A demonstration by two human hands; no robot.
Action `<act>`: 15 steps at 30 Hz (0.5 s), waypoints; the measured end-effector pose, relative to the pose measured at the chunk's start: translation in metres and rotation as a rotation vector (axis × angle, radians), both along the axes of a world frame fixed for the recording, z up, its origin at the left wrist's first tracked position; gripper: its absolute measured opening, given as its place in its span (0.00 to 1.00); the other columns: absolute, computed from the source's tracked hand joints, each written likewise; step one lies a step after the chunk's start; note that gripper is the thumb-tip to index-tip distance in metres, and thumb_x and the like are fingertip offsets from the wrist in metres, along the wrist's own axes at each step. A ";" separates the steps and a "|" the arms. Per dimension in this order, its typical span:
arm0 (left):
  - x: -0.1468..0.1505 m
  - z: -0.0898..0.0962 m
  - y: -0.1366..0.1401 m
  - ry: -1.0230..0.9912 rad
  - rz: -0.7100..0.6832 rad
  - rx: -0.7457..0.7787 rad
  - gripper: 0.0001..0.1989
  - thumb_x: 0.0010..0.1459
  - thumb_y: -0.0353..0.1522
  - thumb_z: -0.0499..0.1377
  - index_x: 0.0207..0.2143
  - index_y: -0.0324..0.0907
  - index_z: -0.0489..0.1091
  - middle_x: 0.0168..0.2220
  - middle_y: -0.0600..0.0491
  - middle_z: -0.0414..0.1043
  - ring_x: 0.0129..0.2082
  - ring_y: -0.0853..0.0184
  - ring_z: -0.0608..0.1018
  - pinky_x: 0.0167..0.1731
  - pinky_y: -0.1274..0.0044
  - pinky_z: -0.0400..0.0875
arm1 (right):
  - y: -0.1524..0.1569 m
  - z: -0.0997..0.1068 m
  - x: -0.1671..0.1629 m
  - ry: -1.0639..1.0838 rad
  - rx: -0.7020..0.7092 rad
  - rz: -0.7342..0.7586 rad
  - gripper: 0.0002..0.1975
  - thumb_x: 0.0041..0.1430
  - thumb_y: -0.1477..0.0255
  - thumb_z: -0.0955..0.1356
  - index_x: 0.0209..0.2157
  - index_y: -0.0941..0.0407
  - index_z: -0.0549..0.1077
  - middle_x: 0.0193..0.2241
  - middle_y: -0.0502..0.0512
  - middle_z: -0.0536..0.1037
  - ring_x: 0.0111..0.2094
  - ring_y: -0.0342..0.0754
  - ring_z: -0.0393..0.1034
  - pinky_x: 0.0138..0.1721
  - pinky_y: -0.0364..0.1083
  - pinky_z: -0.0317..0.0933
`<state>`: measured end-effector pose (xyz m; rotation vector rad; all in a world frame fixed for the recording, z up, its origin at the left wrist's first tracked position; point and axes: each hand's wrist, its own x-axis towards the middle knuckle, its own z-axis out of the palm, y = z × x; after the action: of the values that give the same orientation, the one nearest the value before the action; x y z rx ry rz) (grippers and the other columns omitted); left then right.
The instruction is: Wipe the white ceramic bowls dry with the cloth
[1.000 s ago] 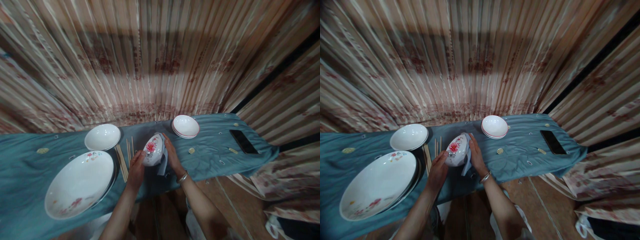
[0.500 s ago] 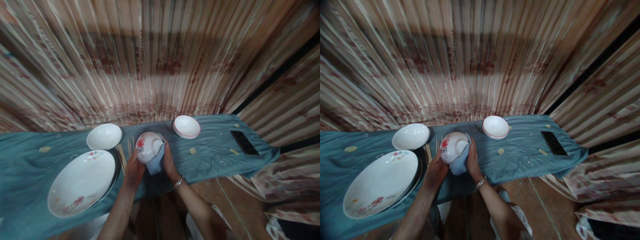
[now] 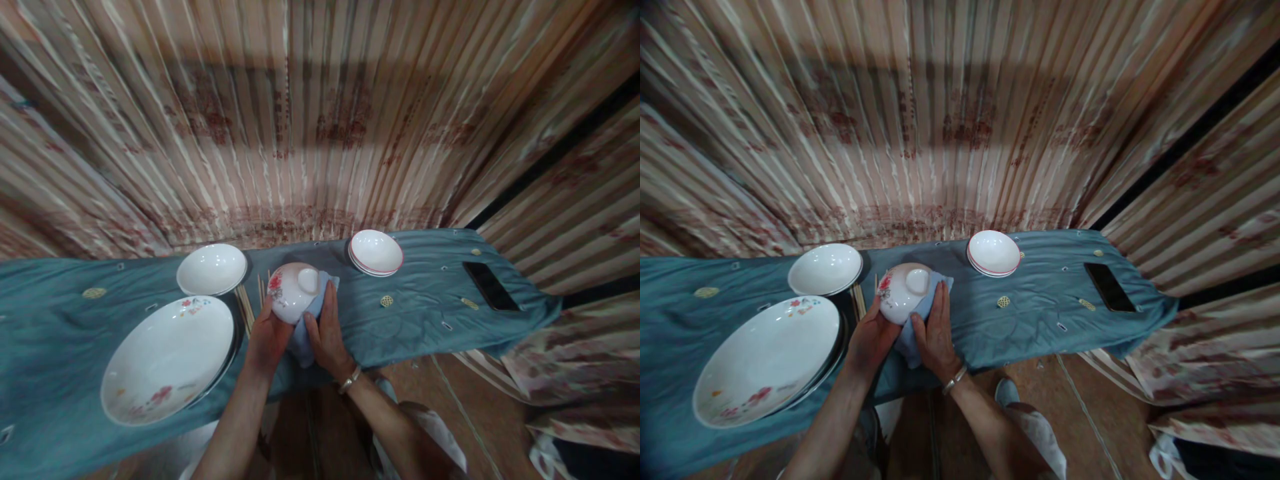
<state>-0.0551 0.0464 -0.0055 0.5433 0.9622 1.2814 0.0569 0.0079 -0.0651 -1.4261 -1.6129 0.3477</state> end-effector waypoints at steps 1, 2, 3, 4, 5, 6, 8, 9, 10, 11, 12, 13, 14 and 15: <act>0.000 0.001 0.000 -0.006 0.007 0.001 0.15 0.59 0.40 0.51 0.41 0.47 0.74 0.47 0.52 0.79 0.56 0.59 0.73 0.53 0.66 0.71 | -0.001 -0.001 0.000 -0.042 0.013 0.000 0.38 0.69 0.62 0.57 0.68 0.60 0.30 0.69 0.69 0.38 0.70 0.58 0.32 0.66 0.63 0.43; 0.001 0.003 -0.001 -0.017 0.013 -0.001 0.15 0.59 0.40 0.50 0.41 0.47 0.74 0.47 0.52 0.79 0.56 0.59 0.73 0.53 0.66 0.71 | -0.002 -0.002 -0.001 -0.081 0.028 -0.002 0.39 0.68 0.62 0.58 0.68 0.60 0.29 0.69 0.70 0.38 0.70 0.59 0.32 0.66 0.64 0.45; 0.001 0.004 -0.001 -0.030 0.021 -0.007 0.15 0.60 0.40 0.50 0.40 0.48 0.74 0.47 0.52 0.79 0.56 0.60 0.74 0.53 0.67 0.72 | -0.003 -0.002 -0.002 -0.116 0.043 -0.005 0.40 0.68 0.62 0.59 0.68 0.61 0.28 0.69 0.71 0.38 0.70 0.60 0.32 0.65 0.65 0.46; 0.002 0.006 -0.001 -0.045 0.026 -0.015 0.15 0.60 0.40 0.49 0.40 0.48 0.74 0.47 0.52 0.79 0.55 0.60 0.74 0.52 0.67 0.72 | -0.003 -0.002 -0.003 -0.148 0.058 -0.010 0.41 0.68 0.61 0.59 0.68 0.61 0.28 0.69 0.72 0.39 0.70 0.61 0.32 0.64 0.65 0.47; 0.003 0.008 -0.001 -0.057 0.027 -0.029 0.15 0.60 0.39 0.49 0.40 0.48 0.74 0.46 0.52 0.79 0.54 0.59 0.75 0.51 0.67 0.72 | -0.004 -0.002 -0.004 -0.178 0.071 -0.015 0.41 0.68 0.62 0.59 0.68 0.62 0.28 0.69 0.73 0.39 0.70 0.61 0.33 0.64 0.66 0.48; 0.003 0.009 -0.001 -0.064 0.026 -0.043 0.15 0.60 0.39 0.49 0.39 0.48 0.74 0.45 0.52 0.80 0.53 0.59 0.75 0.51 0.67 0.73 | -0.004 -0.002 -0.005 -0.207 0.085 -0.017 0.41 0.68 0.62 0.59 0.68 0.62 0.28 0.69 0.73 0.40 0.70 0.62 0.33 0.64 0.65 0.49; 0.003 0.009 -0.001 -0.059 0.012 -0.068 0.15 0.59 0.40 0.49 0.39 0.47 0.74 0.42 0.50 0.80 0.51 0.57 0.77 0.49 0.66 0.74 | -0.004 -0.001 -0.006 -0.262 0.112 -0.019 0.40 0.68 0.63 0.59 0.68 0.63 0.29 0.68 0.74 0.41 0.70 0.62 0.34 0.63 0.65 0.51; 0.003 0.009 -0.001 -0.051 -0.001 -0.071 0.16 0.59 0.40 0.49 0.38 0.47 0.74 0.41 0.50 0.80 0.50 0.57 0.77 0.49 0.66 0.74 | -0.004 0.000 -0.007 -0.289 0.126 -0.020 0.39 0.68 0.64 0.59 0.68 0.64 0.31 0.68 0.74 0.41 0.69 0.62 0.34 0.63 0.64 0.51; 0.003 0.008 -0.001 -0.042 -0.014 -0.066 0.16 0.59 0.41 0.50 0.39 0.47 0.74 0.40 0.49 0.80 0.50 0.56 0.77 0.48 0.66 0.74 | -0.004 0.001 -0.007 -0.316 0.142 -0.020 0.39 0.68 0.65 0.60 0.68 0.64 0.32 0.68 0.74 0.42 0.69 0.62 0.34 0.63 0.64 0.52; 0.004 0.007 -0.002 -0.034 -0.025 -0.060 0.16 0.59 0.42 0.50 0.38 0.46 0.75 0.39 0.48 0.80 0.50 0.56 0.77 0.48 0.66 0.74 | -0.003 0.001 -0.006 -0.346 0.159 -0.015 0.38 0.68 0.66 0.60 0.68 0.64 0.35 0.68 0.74 0.43 0.69 0.62 0.34 0.62 0.64 0.53; 0.004 0.005 -0.002 -0.029 -0.031 -0.052 0.17 0.59 0.42 0.50 0.38 0.46 0.75 0.39 0.48 0.80 0.49 0.56 0.77 0.48 0.66 0.74 | -0.003 0.002 -0.006 -0.381 0.177 -0.002 0.36 0.68 0.68 0.60 0.68 0.64 0.37 0.68 0.74 0.44 0.69 0.62 0.34 0.62 0.64 0.54; 0.004 0.004 -0.002 -0.027 -0.034 -0.049 0.16 0.59 0.42 0.50 0.38 0.46 0.75 0.39 0.48 0.80 0.49 0.56 0.77 0.47 0.66 0.75 | -0.002 0.002 -0.005 -0.419 0.193 0.018 0.34 0.67 0.70 0.60 0.68 0.63 0.40 0.68 0.73 0.47 0.69 0.62 0.34 0.61 0.64 0.54; 0.004 0.003 -0.003 -0.026 -0.031 -0.046 0.16 0.58 0.42 0.50 0.37 0.46 0.75 0.39 0.47 0.80 0.49 0.56 0.77 0.47 0.66 0.75 | -0.002 0.002 -0.005 -0.457 0.208 0.042 0.32 0.67 0.72 0.60 0.68 0.63 0.43 0.67 0.72 0.49 0.70 0.61 0.34 0.61 0.64 0.55; 0.005 0.001 -0.004 -0.028 -0.031 -0.045 0.16 0.58 0.42 0.51 0.37 0.46 0.75 0.39 0.47 0.80 0.49 0.56 0.77 0.47 0.66 0.75 | -0.002 0.002 -0.004 -0.490 0.217 0.065 0.30 0.67 0.74 0.59 0.68 0.62 0.46 0.67 0.70 0.52 0.70 0.60 0.34 0.61 0.64 0.55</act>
<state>-0.0502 0.0427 -0.0041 0.5027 0.9541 1.2337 0.0529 0.0061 -0.0630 -1.3574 -2.0201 -0.1556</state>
